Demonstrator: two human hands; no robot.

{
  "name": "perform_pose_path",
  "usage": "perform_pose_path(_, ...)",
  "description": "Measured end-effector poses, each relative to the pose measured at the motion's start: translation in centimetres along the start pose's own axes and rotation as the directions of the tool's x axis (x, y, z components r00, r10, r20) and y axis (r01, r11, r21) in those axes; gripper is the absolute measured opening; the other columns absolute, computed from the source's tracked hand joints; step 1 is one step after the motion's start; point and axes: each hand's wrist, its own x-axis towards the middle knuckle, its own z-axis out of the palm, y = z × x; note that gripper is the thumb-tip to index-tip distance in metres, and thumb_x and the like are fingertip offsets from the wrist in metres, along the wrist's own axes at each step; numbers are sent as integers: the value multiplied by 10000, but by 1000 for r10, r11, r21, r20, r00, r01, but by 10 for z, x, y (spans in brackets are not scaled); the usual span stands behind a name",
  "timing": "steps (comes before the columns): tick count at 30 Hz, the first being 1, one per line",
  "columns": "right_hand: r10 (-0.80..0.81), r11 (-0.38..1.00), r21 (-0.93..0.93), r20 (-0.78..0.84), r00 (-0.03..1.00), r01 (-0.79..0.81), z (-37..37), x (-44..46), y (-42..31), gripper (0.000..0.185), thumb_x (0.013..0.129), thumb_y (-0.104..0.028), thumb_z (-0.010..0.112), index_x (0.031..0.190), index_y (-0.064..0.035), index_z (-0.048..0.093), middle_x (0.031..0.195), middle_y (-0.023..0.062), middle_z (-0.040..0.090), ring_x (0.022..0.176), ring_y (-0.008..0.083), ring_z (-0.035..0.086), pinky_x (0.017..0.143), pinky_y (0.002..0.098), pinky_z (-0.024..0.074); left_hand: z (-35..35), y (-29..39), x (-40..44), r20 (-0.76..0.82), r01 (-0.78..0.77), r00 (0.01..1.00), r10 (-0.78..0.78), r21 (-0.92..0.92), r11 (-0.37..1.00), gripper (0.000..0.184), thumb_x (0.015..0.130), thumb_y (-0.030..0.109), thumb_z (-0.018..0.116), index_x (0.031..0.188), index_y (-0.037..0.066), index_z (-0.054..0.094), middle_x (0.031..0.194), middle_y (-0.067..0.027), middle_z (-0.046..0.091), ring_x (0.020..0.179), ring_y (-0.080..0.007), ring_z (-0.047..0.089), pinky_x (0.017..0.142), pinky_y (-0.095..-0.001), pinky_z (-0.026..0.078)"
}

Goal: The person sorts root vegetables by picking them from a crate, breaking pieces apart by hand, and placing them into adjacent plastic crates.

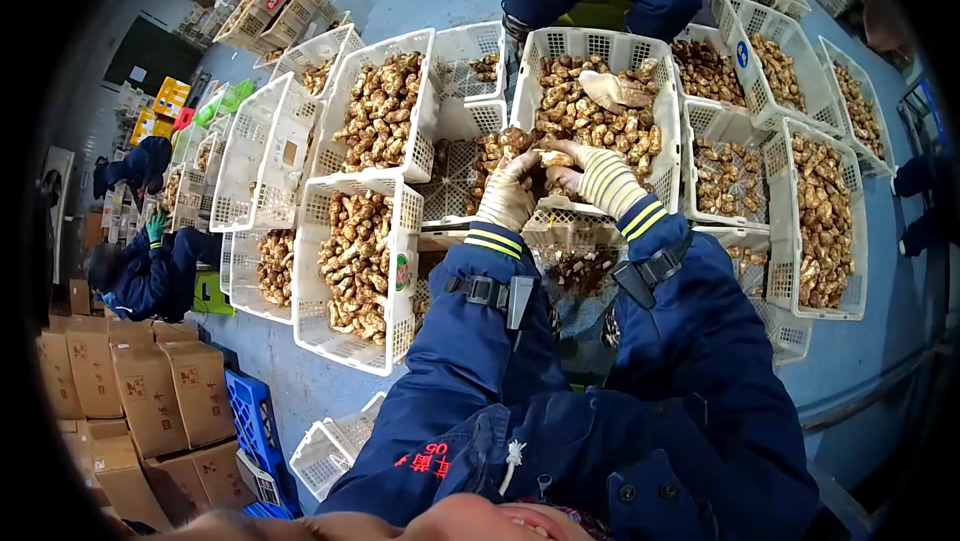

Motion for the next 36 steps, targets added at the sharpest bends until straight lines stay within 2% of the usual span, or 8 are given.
perform_pose_path(10, 117, 985, -114, -88, 989, -126, 3, 5, 5, 512, 889, -455, 569, 1290, -137, 539, 1007, 201, 662, 895, 365, 642, 747, 413, 509, 7, 8, -6, -43, 4, 999, -8, -100, 995, 204, 862, 111, 666, 1056, 81, 609, 966, -62, 639, 905, -201, 628, 783, -347, 560)
perform_pose_path(16, 211, 977, 11, -234, 949, -214, 3, 7, 2, 573, 859, -512, 582, 1302, -150, 539, 1041, 214, 653, 934, 358, 641, 786, 387, 511, 16, 15, -5, -43, 17, 999, -22, -99, 995, 400, 883, 407, 607, 1134, 98, 570, 1014, -67, 634, 927, -225, 615, 805, -394, 522)
perform_pose_path(20, 84, 961, 274, -367, 926, 21, 8, 10, -17, 552, 849, -422, 641, 1296, -112, 545, 1188, 187, 616, 1088, 338, 592, 896, 378, 479, 23, 13, -4, -60, -17, 998, 12, -88, 996, 619, 925, 610, 396, 1252, 96, 506, 1105, -111, 613, 1002, -239, 594, 844, -417, 506)
perform_pose_path(23, -15, 997, 63, -439, 899, 47, 8, 8, -38, 504, 848, -351, 660, 1258, -73, 569, 1206, 176, 607, 1137, 323, 559, 975, 380, 435, 30, 13, -7, -40, -6, 999, 1, -140, 990, 650, 930, 615, 366, 1285, 84, 483, 1163, -141, 592, 1028, -262, 590, 858, -428, 502)
perform_pose_path(25, -115, 991, 7, -450, 886, 132, 25, 15, -51, 475, 844, -304, 667, 1238, -54, 577, 1259, 167, 576, 1168, 325, 533, 1003, 403, 414, 23, -1, -1, -47, -112, 994, 103, -269, 957, 469, 906, 578, 492, 1076, 145, 550, 904, -36, 546, 747, -98, 478, 619, -251, 416)
perform_pose_path(28, -176, 983, -22, -433, 884, 185, 42, 23, -52, 466, 810, -209, 690, 1220, -24, 570, 1353, 152, 501, 1227, 348, 476, 1036, 426, 387, 20, -14, 22, -321, -295, 925, 204, -267, 918, 762, 868, 610, 532, 1435, 133, 352, 1411, -113, 410, 1187, -254, 431, 1004, -341, 351)
perform_pose_path(29, -145, 988, -3, -377, 915, 156, 44, 19, -53, 475, 804, -174, 690, 1240, -35, 562, 1388, 148, 465, 1259, 343, 445, 1049, 432, 373, 14, -12, 15, -213, -87, 977, 21, -305, 948, 864, 844, 677, 494, 1476, 128, 282, 1535, -155, 216, 1346, -272, 270, 1124, -367, 182)
perform_pose_path(36, -356, 929, -216, -310, 882, 299, 52, 6, -73, 451, 860, -196, 640, 1287, -87, 543, 1370, 149, 469, 1274, 340, 419, 1060, 442, 331, 45, 36, -46, -386, -71, 919, -77, -355, 932, 953, 818, 714, 495, 1480, 78, 240, 1444, -169, 328, 1280, -288, 365, 1049, -406, 326)
